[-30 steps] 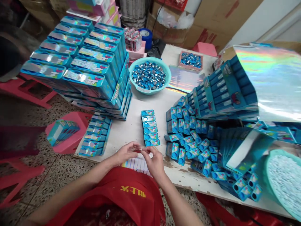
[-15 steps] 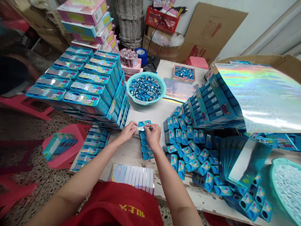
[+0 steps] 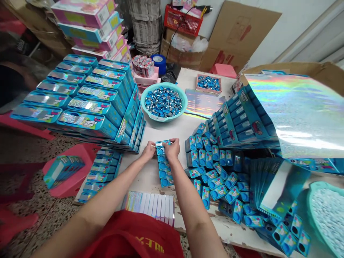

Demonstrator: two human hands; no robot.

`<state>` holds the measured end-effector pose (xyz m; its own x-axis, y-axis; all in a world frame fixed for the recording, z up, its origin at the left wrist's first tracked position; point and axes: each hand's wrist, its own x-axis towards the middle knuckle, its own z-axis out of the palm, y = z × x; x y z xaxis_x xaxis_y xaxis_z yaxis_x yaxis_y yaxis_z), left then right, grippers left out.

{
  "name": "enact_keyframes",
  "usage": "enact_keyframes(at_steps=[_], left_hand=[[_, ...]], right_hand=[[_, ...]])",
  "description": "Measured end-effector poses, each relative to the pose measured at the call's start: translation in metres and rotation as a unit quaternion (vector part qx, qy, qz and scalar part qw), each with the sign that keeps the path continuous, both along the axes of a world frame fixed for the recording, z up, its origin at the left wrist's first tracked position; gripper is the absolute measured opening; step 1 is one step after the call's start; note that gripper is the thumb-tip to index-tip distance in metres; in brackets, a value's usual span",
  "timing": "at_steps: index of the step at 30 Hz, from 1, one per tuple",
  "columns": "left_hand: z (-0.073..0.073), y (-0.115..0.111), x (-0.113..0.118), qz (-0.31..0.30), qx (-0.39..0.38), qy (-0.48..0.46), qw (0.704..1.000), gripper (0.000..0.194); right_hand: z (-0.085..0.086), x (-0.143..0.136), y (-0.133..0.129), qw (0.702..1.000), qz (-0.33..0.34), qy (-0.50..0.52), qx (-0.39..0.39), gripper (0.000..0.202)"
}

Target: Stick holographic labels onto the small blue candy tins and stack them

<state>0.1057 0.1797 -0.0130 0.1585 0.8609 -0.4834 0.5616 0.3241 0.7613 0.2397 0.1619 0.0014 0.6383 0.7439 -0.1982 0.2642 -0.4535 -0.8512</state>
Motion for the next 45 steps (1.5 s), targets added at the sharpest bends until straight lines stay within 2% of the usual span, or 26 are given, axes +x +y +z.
enact_keyframes(at_steps=[3, 5, 7, 9, 11, 14, 17, 18, 20, 22, 24, 27, 29, 32, 37, 39, 41, 45], left_hand=[[-0.003, -0.011, 0.003, 0.034, 0.005, 0.037, 0.999, 0.03], [0.0, -0.02, 0.007, 0.074, 0.053, 0.02, 0.996, 0.039], [0.005, -0.029, 0.014, 0.07, 0.083, -0.027, 0.994, 0.051], [0.01, -0.035, 0.017, 0.009, 0.066, -0.054, 0.996, 0.062], [0.013, -0.039, 0.008, -0.062, 0.034, -0.025, 0.997, 0.065], [0.014, -0.054, -0.031, -0.158, 0.025, 0.055, 0.986, 0.052], [0.015, -0.091, -0.082, -0.271, 0.02, 0.147, 0.951, 0.036], [0.016, -0.105, -0.095, -0.304, 0.017, 0.179, 0.935, 0.031], [0.017, -0.131, -0.112, -0.341, 0.015, 0.228, 0.912, 0.024], [0.017, -0.145, -0.117, -0.338, 0.01, 0.239, 0.91, 0.016], [0.016, -0.148, -0.117, -0.308, -0.024, 0.217, 0.926, 0.012], [0.013, -0.144, -0.115, -0.279, -0.07, 0.172, 0.942, 0.017], [0.011, -0.142, -0.116, -0.283, -0.052, 0.172, 0.942, 0.018], [0.008, -0.145, -0.117, -0.287, -0.03, 0.192, 0.938, 0.022], [0.005, -0.146, -0.115, -0.267, -0.057, 0.203, 0.94, 0.026], [0.004, -0.144, -0.114, -0.258, -0.068, 0.203, 0.942, 0.026], [0.002, -0.143, -0.113, -0.248, -0.076, 0.202, 0.945, 0.025], [-0.003, -0.142, -0.111, -0.228, -0.084, 0.198, 0.95, 0.022]], right_hand=[[0.002, 0.003, -0.002, 1.0, 0.022, 0.019, 0.012, 0.03], [0.002, 0.003, -0.004, 0.999, 0.032, 0.013, 0.015, 0.03], [0.003, 0.003, -0.004, 0.999, 0.032, -0.011, 0.005, 0.03], [0.004, 0.003, -0.002, 0.999, 0.025, -0.034, -0.01, 0.027], [0.008, 0.005, -0.001, 0.999, 0.024, -0.032, -0.022, 0.022], [0.023, 0.001, -0.015, 0.999, 0.03, -0.04, 0.02, 0.022], [0.044, -0.02, -0.064, 0.98, 0.069, -0.108, 0.15, 0.024], [0.048, -0.031, -0.086, 0.974, 0.109, -0.106, 0.166, 0.02], [0.049, -0.055, -0.13, 0.954, 0.239, -0.064, 0.17, 0.016], [0.035, -0.076, -0.168, 0.934, 0.329, -0.012, 0.141, 0.017], [0.014, -0.09, -0.192, 0.927, 0.364, -0.003, 0.094, 0.021], [-0.017, -0.098, -0.204, 0.913, 0.4, -0.06, 0.055, 0.03], [-0.028, -0.099, -0.204, 0.895, 0.427, -0.117, 0.046, 0.033], [-0.034, -0.101, -0.202, 0.862, 0.468, -0.19, 0.042, 0.03], [-0.036, -0.101, -0.208, 0.793, 0.547, -0.262, 0.048, 0.04], [-0.035, -0.1, -0.21, 0.776, 0.567, -0.272, 0.054, 0.043], [-0.033, -0.099, -0.211, 0.776, 0.566, -0.273, 0.062, 0.036], [-0.025, -0.099, -0.21, 0.806, 0.531, -0.255, 0.063, 0.016]])
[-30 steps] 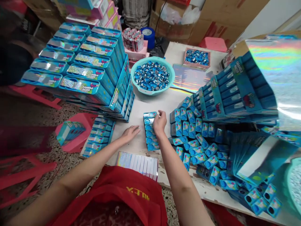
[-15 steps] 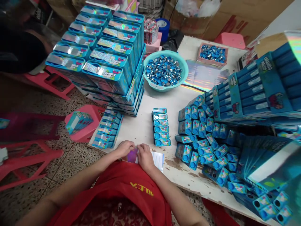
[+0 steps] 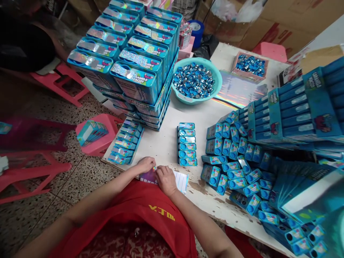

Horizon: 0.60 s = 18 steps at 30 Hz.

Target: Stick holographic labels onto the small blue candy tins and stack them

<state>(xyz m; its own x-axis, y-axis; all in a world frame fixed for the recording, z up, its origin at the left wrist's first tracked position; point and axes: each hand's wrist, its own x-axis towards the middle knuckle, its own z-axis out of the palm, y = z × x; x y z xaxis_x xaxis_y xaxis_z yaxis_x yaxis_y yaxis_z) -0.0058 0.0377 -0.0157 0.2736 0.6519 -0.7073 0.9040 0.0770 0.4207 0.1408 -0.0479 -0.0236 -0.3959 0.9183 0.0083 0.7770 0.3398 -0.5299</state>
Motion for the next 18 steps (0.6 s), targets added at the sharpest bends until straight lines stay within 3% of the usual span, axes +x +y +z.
enact_keyframes(at_steps=[6, 8, 11, 14, 18], left_hand=[[0.007, -0.004, -0.002, 0.022, 0.032, -0.021, 0.999, 0.023], [0.017, -0.006, 0.0, 0.071, 0.065, -0.129, 0.987, 0.028], [0.033, -0.006, 0.009, 0.142, 0.023, -0.352, 0.925, 0.034], [0.043, 0.005, 0.027, 0.152, -0.06, -0.389, 0.907, 0.03], [0.046, 0.047, 0.053, 0.147, -0.03, -0.366, 0.918, 0.024]], right_hand=[[0.035, 0.007, 0.007, 0.98, -0.111, 0.141, -0.085, 0.015], [0.053, 0.015, 0.014, 0.96, -0.162, 0.201, -0.111, 0.016], [0.074, 0.028, 0.028, 0.934, -0.227, 0.249, -0.118, 0.018], [0.081, 0.042, 0.049, 0.907, -0.287, 0.282, -0.121, 0.017], [0.072, 0.061, 0.087, 0.897, -0.361, 0.247, -0.057, 0.018]])
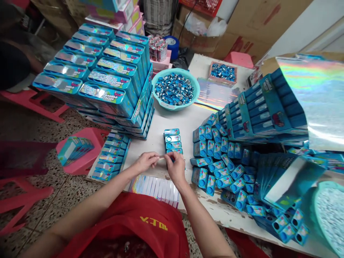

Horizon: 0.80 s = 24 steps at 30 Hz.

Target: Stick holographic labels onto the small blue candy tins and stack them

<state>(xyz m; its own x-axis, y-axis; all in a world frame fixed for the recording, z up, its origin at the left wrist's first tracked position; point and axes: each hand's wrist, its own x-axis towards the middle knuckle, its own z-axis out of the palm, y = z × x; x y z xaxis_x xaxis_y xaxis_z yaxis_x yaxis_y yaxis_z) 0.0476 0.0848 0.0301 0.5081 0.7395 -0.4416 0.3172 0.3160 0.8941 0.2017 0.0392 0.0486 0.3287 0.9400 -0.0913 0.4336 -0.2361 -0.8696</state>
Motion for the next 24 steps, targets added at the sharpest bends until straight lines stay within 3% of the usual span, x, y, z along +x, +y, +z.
enact_keyframes(at_steps=[5, 9, 13, 17, 20, 24], left_hand=[[-0.004, 0.056, 0.028, 0.023, 0.125, 0.032, 0.991, 0.016], [-0.013, 0.075, 0.042, 0.025, 0.154, 0.088, 0.984, 0.016], [-0.023, 0.075, 0.054, 0.063, 0.125, 0.104, 0.985, 0.014], [-0.03, 0.065, 0.069, 0.09, 0.01, 0.179, 0.98, 0.019], [-0.032, 0.061, 0.075, 0.046, -0.005, 0.288, 0.957, 0.024], [-0.025, 0.057, 0.054, -0.069, 0.084, 0.345, 0.932, 0.025]], right_hand=[[-0.013, 0.018, 0.05, 0.991, -0.099, -0.087, 0.014, 0.017], [-0.023, 0.024, 0.072, 0.989, -0.134, -0.059, -0.01, 0.015], [-0.031, 0.025, 0.078, 0.986, -0.158, -0.041, -0.035, 0.015], [-0.032, 0.025, 0.078, 0.974, -0.211, -0.049, -0.072, 0.035], [-0.034, 0.029, 0.08, 0.976, -0.195, -0.077, -0.066, 0.03], [-0.033, 0.038, 0.081, 0.981, -0.178, -0.047, -0.053, 0.014]])
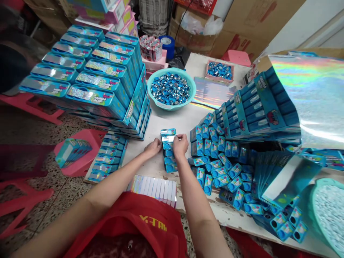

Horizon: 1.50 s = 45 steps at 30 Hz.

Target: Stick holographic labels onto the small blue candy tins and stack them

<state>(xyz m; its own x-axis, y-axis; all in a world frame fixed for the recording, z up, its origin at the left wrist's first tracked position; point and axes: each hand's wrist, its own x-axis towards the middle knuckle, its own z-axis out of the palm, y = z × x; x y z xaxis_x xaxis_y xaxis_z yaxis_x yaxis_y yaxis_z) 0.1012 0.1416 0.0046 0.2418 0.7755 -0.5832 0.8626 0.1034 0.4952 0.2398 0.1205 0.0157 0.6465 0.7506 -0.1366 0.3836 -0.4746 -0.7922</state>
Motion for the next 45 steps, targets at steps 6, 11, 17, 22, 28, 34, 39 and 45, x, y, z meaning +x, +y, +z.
enact_keyframes(at_steps=[6, 11, 17, 22, 28, 34, 39, 45], left_hand=[[0.011, -0.059, -0.084, -0.221, 0.006, 0.07, 0.973, 0.021], [0.004, -0.105, -0.121, -0.234, -0.019, 0.118, 0.965, 0.02], [-0.003, -0.101, -0.13, -0.146, -0.092, 0.056, 0.983, 0.022], [-0.004, -0.101, -0.128, -0.139, -0.084, 0.063, 0.985, 0.026], [-0.01, -0.098, -0.125, -0.12, -0.099, 0.07, 0.985, 0.026], [-0.012, -0.095, -0.125, -0.107, -0.105, 0.067, 0.986, 0.024], [-0.014, -0.095, -0.124, -0.098, -0.11, 0.069, 0.987, 0.022], [-0.017, -0.093, -0.123, -0.089, -0.116, 0.073, 0.987, 0.02]], right_hand=[[0.024, -0.033, -0.062, 0.966, 0.079, -0.166, 0.182, 0.02], [0.008, -0.086, -0.138, 0.911, 0.371, -0.035, 0.176, 0.012], [-0.036, -0.107, -0.156, 0.885, 0.461, -0.052, 0.042, 0.023], [-0.041, -0.115, -0.155, 0.833, 0.528, -0.165, -0.019, 0.031], [-0.037, -0.114, -0.161, 0.767, 0.599, -0.227, -0.044, 0.044], [-0.035, -0.115, -0.159, 0.788, 0.569, -0.229, -0.046, 0.041], [-0.043, -0.116, -0.162, 0.805, 0.56, -0.191, -0.042, 0.04], [-0.047, -0.113, -0.163, 0.811, 0.559, -0.169, -0.036, 0.042]])
